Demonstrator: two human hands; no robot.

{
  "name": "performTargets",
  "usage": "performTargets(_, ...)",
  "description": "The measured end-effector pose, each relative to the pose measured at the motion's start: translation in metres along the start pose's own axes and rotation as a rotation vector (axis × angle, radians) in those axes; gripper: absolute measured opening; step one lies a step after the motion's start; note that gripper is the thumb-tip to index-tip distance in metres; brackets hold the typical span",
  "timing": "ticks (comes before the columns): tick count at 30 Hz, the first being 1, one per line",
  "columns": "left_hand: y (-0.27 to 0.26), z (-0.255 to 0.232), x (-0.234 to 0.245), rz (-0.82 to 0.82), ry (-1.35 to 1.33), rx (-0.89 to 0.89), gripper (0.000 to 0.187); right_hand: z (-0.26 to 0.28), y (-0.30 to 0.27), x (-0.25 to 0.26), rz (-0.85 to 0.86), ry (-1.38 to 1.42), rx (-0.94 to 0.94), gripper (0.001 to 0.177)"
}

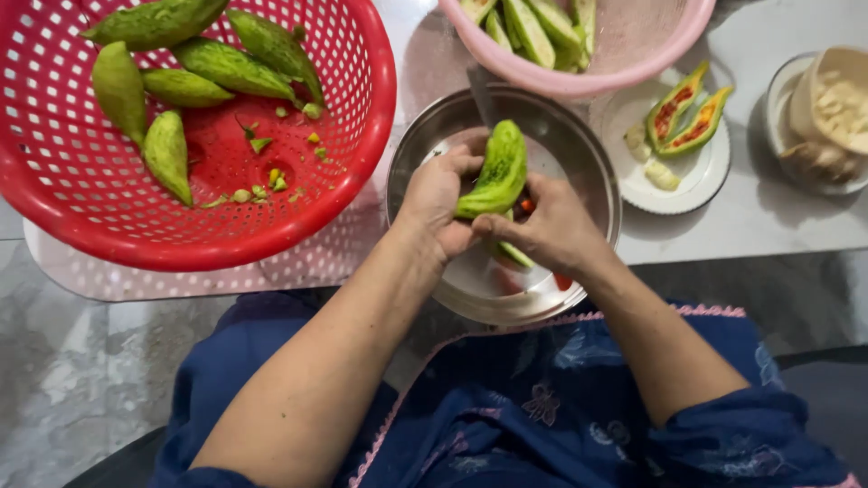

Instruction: The person cuts gourds with a knife, scoops out their seeds by hand and with a spoon, and places the prepared gourds into a colander.

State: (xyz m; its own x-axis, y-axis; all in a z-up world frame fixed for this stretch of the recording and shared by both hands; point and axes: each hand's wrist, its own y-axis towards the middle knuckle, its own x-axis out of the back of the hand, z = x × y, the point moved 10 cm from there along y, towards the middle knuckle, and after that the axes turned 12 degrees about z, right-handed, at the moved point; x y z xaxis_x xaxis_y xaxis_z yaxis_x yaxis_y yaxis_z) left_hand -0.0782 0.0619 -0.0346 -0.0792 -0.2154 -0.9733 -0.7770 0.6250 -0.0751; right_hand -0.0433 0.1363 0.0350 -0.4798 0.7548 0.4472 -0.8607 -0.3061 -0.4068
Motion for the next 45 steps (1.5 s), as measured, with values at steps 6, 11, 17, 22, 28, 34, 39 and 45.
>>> performTargets(6, -0.011, -0.013, -0.009, -0.025, 0.063, -0.062, 0.034, -0.001, 0.002, 0.001, -0.022, -0.023, 0.038, 0.052)
performTargets(11, -0.009, -0.009, -0.012, -0.018, 0.065, -0.037, 0.037, -0.002, 0.001, -0.002, -0.010, -0.030, 0.020, 0.053)
performTargets(17, -0.008, 0.006, -0.007, -0.009, 0.097, 0.106, 0.036, 0.009, -0.007, 0.003, -0.064, -0.064, 0.179, 0.063)
performTargets(22, -0.013, 0.005, -0.005, -0.059, 0.100, 0.153, 0.036, -0.002, -0.008, -0.009, -0.116, -0.116, 0.200, 0.055)
performTargets(28, -0.013, -0.007, 0.000, -0.140, 0.175, 0.014, 0.042, -0.012, -0.011, -0.027, -0.088, 0.117, 0.274, 0.044)
performTargets(34, -0.016, -0.009, 0.009, -0.188, 0.104, -0.151, 0.042, -0.015, -0.003, -0.047, -0.047, 0.356, 0.212, 0.041)
performTargets(39, -0.013, -0.020, -0.023, -0.040, 0.015, 0.021, 0.061, 0.028, -0.012, -0.003, -0.118, -0.121, 0.134, 0.043)
performTargets(45, -0.016, -0.020, -0.044, -0.089, 0.221, -0.012, 0.084, 0.026, -0.011, 0.004, -0.180, -0.214, 0.115, 0.048)
